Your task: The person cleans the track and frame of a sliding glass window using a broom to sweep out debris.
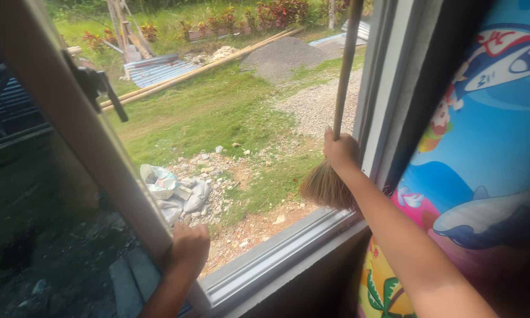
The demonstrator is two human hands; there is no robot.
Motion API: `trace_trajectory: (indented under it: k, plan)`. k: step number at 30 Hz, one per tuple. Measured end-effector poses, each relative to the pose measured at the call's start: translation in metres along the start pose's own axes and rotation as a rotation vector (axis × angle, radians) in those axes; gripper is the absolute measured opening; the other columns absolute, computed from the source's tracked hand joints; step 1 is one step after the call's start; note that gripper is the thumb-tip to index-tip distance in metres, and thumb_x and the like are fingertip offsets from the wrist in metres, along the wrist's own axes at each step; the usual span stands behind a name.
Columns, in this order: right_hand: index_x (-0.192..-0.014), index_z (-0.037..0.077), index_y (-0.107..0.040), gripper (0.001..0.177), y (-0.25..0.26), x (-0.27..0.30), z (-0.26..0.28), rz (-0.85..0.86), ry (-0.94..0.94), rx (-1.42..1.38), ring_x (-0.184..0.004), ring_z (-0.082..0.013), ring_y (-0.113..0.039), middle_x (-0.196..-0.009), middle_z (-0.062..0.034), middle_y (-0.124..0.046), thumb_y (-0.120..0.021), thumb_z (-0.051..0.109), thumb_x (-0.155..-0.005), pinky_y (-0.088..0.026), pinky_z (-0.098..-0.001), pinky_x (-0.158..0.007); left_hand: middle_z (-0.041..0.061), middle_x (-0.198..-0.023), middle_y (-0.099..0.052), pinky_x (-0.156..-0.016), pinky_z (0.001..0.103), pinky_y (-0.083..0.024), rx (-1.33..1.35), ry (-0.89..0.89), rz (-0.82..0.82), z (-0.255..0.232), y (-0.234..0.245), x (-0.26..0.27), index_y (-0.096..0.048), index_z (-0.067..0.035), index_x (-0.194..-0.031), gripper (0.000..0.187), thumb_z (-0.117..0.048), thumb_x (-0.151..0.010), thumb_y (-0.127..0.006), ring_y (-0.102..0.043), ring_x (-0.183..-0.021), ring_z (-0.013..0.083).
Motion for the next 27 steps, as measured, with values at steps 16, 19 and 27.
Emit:
trace_trajectory:
  k: [16,19,27]
  plan:
    - [-0.064,0.004,-0.069,0.063,0.009,-0.007,-0.054,-0.142,-0.011,0.099,-0.058,-0.0287,-0.068,-0.055,-0.0117,-0.063,-0.051,0.051,-0.102,-0.054,-0.0414,-0.062,0.001,-0.055,-0.062,-0.055,0.034,-0.046,-0.195,0.053,0.175,0.002,-0.087,0.010,-0.063,-0.016,-0.064,0.013,-0.016,-0.077,-0.064,-0.067,-0.060,0.0176]
    - [-0.065,0.007,-0.070,0.056,-0.029,0.009,-0.070,0.003,-0.036,-0.017,-0.053,-0.0271,-0.069,-0.053,-0.0095,-0.064,-0.049,0.047,-0.099,-0.055,-0.0438,-0.058,0.000,-0.058,-0.063,-0.057,0.036,-0.048,-0.136,0.093,0.134,0.005,-0.089,0.008,-0.066,-0.016,-0.066,0.013,-0.017,-0.079,-0.064,-0.070,-0.062,0.0204]
    - [-0.066,0.004,-0.068,0.057,-0.027,0.005,-0.019,0.012,0.162,0.100,-0.054,-0.0329,-0.066,-0.055,-0.0149,-0.063,-0.048,0.046,-0.099,-0.053,-0.0481,-0.062,0.004,-0.064,-0.070,-0.062,0.036,-0.052,-0.067,0.124,0.184,0.010,-0.084,0.012,-0.068,-0.017,-0.070,0.014,-0.017,-0.083,-0.062,-0.071,-0.067,0.0206]
Point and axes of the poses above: each hand's wrist, its own x-axis away from the middle knuckle, its own y-axis out of the back of the hand, z = x × y, the point moved 6 cm from there along -x, towards the middle knuckle
